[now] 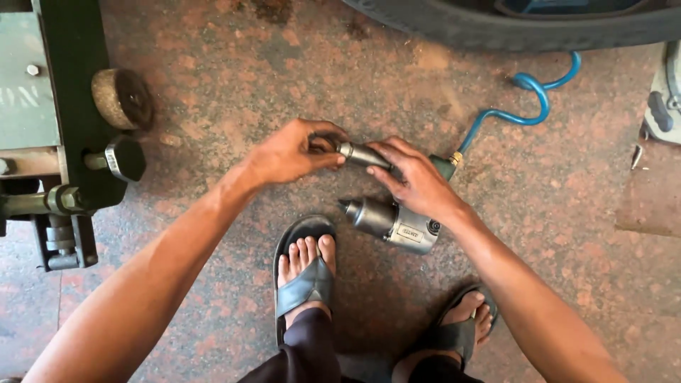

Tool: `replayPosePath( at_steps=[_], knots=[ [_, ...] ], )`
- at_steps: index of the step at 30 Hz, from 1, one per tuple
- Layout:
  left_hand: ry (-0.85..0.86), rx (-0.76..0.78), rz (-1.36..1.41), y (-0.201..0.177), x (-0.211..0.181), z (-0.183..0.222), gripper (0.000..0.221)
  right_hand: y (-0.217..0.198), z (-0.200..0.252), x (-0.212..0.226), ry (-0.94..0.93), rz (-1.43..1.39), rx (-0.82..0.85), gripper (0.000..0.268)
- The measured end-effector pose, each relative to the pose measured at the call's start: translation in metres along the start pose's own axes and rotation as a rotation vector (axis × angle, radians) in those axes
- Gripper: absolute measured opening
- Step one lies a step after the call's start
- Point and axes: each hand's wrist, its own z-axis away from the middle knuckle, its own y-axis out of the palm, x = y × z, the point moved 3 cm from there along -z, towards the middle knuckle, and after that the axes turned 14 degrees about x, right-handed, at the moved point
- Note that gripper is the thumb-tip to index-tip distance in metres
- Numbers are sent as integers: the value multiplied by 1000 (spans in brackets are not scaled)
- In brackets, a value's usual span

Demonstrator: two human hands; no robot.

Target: The recorder uses a pneumatic impact wrench to remove lug nuts and then removes the wheel from a car.

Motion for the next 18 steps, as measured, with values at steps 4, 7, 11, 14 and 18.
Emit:
replayPosePath(
  at_steps=[4, 7, 11, 14, 18],
  knots=[
    [-43, 21, -55, 4, -5, 7, 35, -5, 8, 0, -140, -4, 10, 44],
    [-54, -83, -81, -20, 19, 17, 36, -7, 11, -10, 103, -177, 182, 48],
    [-18, -236, -185, -38, 81, 23, 34, -22, 16, -13, 135, 12, -78, 43],
    [-73, -217, -443, -25, 82, 27, 34, -22, 5, -15, 214, 139, -326, 39],
    [-257, -185, -634, -22, 43, 16, 67, -23, -10, -31, 436, 4, -497, 35]
  ],
)
